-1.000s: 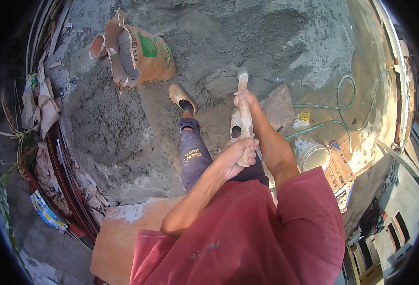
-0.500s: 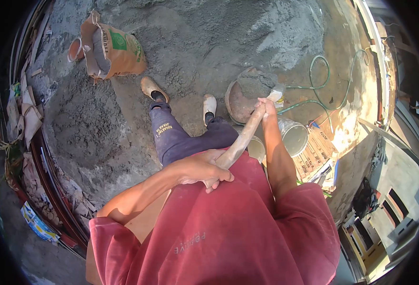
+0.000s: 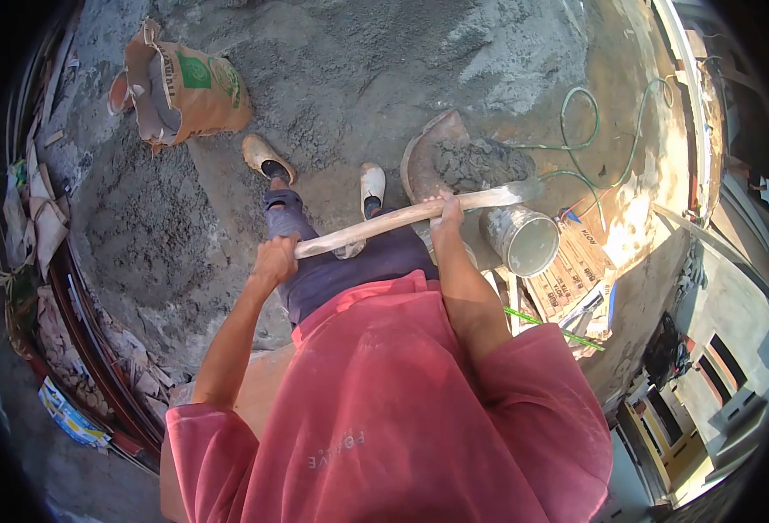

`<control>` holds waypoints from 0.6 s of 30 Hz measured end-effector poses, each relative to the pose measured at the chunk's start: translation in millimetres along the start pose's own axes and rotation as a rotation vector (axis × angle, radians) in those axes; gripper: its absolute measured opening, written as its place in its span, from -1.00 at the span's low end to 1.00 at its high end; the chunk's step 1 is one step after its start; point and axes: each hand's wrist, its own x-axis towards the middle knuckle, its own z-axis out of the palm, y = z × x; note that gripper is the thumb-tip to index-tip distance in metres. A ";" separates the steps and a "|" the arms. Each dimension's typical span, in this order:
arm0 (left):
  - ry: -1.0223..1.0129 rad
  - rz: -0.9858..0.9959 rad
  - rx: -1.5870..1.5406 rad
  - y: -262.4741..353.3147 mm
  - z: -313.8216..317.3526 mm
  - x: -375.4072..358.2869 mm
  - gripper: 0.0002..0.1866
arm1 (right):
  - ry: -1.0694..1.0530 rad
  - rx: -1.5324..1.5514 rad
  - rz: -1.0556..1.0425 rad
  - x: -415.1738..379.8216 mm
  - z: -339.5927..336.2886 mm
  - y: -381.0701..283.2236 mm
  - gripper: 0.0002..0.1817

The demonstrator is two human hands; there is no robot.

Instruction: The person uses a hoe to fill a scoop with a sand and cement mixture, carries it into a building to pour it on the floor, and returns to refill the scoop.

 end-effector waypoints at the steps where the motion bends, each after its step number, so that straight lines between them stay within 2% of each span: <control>1: 0.029 -0.009 0.030 -10.2 8.5 4.4 -0.65 | -0.014 -0.002 -0.021 -10.7 0.7 -3.1 -0.86; 9: 0.208 -0.002 -0.063 11.1 10.3 -50.1 -0.60 | -0.052 0.005 0.047 -32.4 -1.8 -24.0 -0.88; 11: 0.208 -0.098 -0.119 25.8 -0.4 -74.2 -0.62 | -0.055 -0.094 0.045 -37.2 12.6 -17.4 -0.87; 15: 0.308 -0.231 -0.191 34.7 -4.7 -115.5 -0.70 | -0.212 -0.213 0.165 -24.9 58.0 24.0 -0.83; 18: 0.258 -0.396 -0.233 36.0 -6.0 -131.0 -0.71 | -0.244 -0.354 0.202 -34.9 117.2 66.2 -0.84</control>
